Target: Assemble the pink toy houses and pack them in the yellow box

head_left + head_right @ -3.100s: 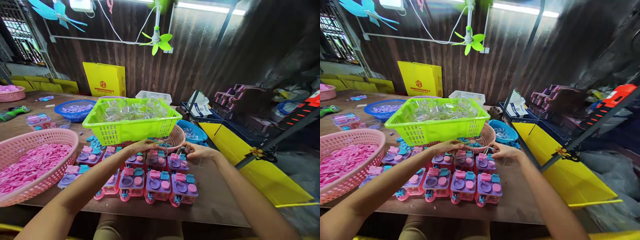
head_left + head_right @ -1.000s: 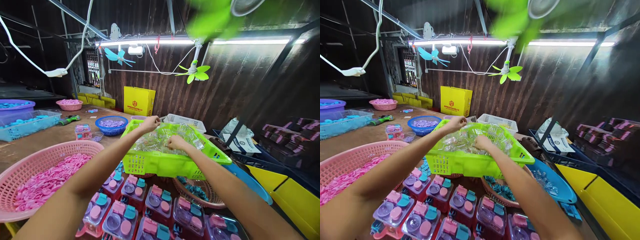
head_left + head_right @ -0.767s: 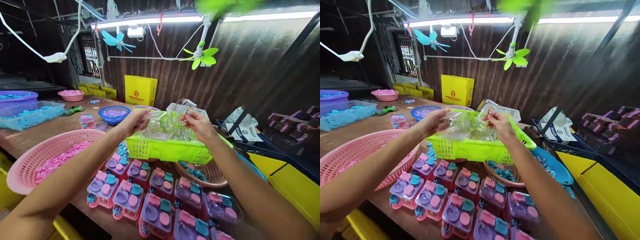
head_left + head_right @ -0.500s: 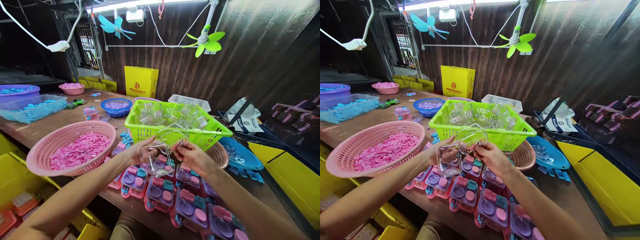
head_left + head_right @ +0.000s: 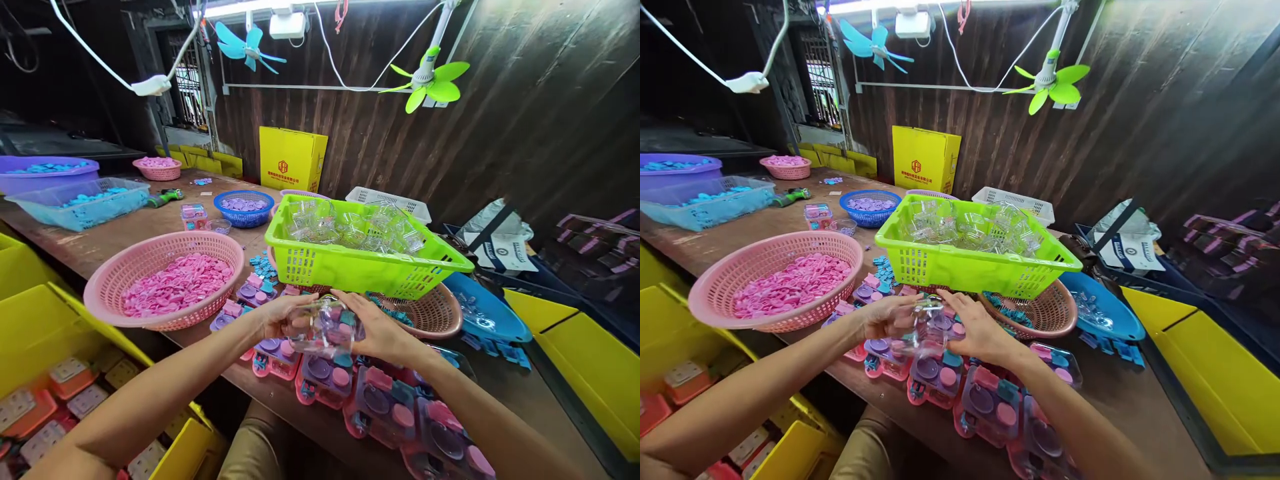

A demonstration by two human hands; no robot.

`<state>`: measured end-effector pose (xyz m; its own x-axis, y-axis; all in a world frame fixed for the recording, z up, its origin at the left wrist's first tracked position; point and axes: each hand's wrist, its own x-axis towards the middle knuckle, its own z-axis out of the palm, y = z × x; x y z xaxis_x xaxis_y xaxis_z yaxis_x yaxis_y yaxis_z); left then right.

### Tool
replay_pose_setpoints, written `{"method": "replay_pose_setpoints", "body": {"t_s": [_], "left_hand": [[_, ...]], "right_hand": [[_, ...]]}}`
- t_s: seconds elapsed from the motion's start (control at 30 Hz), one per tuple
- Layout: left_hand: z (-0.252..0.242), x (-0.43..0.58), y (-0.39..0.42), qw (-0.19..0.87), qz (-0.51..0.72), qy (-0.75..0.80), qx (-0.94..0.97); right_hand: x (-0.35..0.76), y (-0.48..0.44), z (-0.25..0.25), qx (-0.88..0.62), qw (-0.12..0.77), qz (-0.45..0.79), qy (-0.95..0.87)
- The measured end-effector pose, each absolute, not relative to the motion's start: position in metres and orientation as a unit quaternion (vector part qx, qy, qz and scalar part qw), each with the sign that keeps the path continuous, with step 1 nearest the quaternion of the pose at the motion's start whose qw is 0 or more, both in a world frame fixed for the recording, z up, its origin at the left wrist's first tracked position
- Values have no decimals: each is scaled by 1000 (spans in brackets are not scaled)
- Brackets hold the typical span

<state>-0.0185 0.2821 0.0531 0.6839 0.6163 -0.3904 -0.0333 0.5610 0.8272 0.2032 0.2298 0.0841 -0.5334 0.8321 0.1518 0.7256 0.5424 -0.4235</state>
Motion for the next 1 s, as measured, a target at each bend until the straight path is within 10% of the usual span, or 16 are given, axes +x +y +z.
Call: {"method": "replay_pose_setpoints", "body": {"t_s": [0.43, 0.77, 1.0], "left_hand": [[50, -125, 300, 791, 321, 375, 361], [47, -110, 299, 778, 179, 415, 436], [60, -121, 310, 401, 240, 351, 812]], "right_hand": [[202, 268, 10, -605, 23, 115, -788], [117, 263, 78, -356, 209, 227, -882], [86, 295, 48, -443, 286, 244, -814]]}}
